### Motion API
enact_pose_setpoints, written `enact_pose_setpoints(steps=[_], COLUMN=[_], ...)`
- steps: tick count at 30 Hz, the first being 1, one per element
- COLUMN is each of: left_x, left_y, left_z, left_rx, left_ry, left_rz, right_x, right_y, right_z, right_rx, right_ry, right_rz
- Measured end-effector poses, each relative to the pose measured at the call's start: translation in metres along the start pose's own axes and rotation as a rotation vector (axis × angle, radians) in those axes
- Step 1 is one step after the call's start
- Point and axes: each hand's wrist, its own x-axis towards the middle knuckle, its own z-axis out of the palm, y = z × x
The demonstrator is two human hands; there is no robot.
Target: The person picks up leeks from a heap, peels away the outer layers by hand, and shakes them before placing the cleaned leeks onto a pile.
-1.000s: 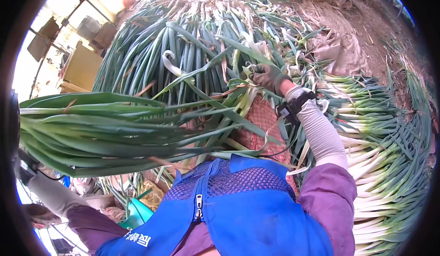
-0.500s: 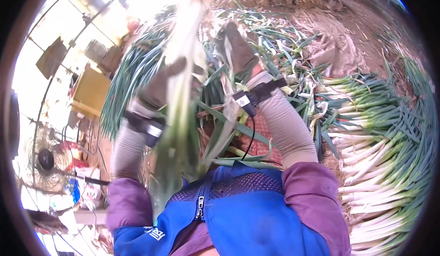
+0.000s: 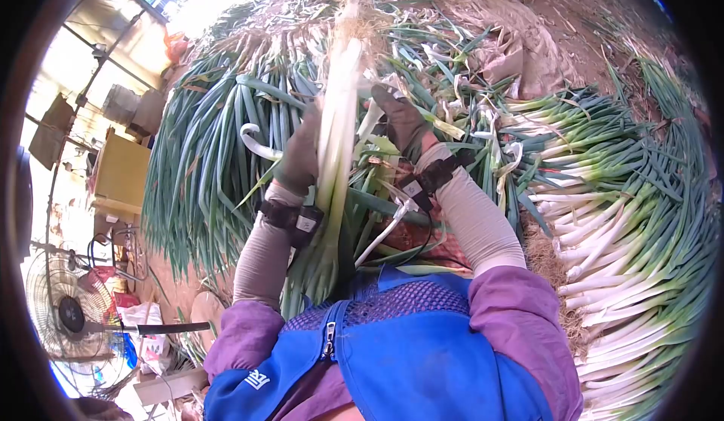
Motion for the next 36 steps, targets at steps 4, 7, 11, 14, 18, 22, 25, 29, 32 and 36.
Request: enact_pose_setpoints(steps=[4, 7, 11, 14, 18, 22, 25, 29, 32, 36], left_x=[0.007, 0.008, -0.003, 0.0, 0.02, 0.004, -0.019, -0.019, -0.017, -0.029], left_y=[-0.032, -0.055, -0.088, -0.095, -0.081, -0.076, -0.084, -0.079, -0.057, -0.087], left_z=[0.007, -0.007, -0.017, -0.019, -0.08, -0.071, -0.046, -0.029, -0.029, -0.044], left_rx=[0.06, -0.209, -0.435, -0.477, -0.025, 0.625, 0.72, 0.73, 0.547, 0.289], left_ry=[0.311, 0.353, 0.435, 0.604, 0.927, 0.736, 0.211, 0.105, -0.031, -0.029], left_rz=[0.174, 0.025, -0.13, -0.175, 0.303, 0.154, -0.331, -0.46, -0.558, -0.189], right_x=[0.004, -0.004, 0.016, 0.016, 0.01, 0.023, 0.023, 0.051, 0.017, 0.017], right_y=[0.011, 0.014, 0.047, 0.052, 0.052, 0.068, 0.063, 0.079, 0.047, 0.039], right_z=[0.022, 0.017, -0.009, -0.019, -0.02, -0.036, -0.024, -0.069, -0.006, 0.012], right_rx=[-0.082, 0.087, -0.026, -0.382, -0.548, -0.53, -0.084, -1.081, -0.536, -0.49], right_ry=[-0.06, -0.111, -0.023, 0.092, 0.231, 0.096, 0.101, -0.085, 0.072, 0.113], right_rz=[-0.122, -0.017, -0.014, -0.066, -0.013, -0.091, 0.105, -0.703, -0.002, 0.039])
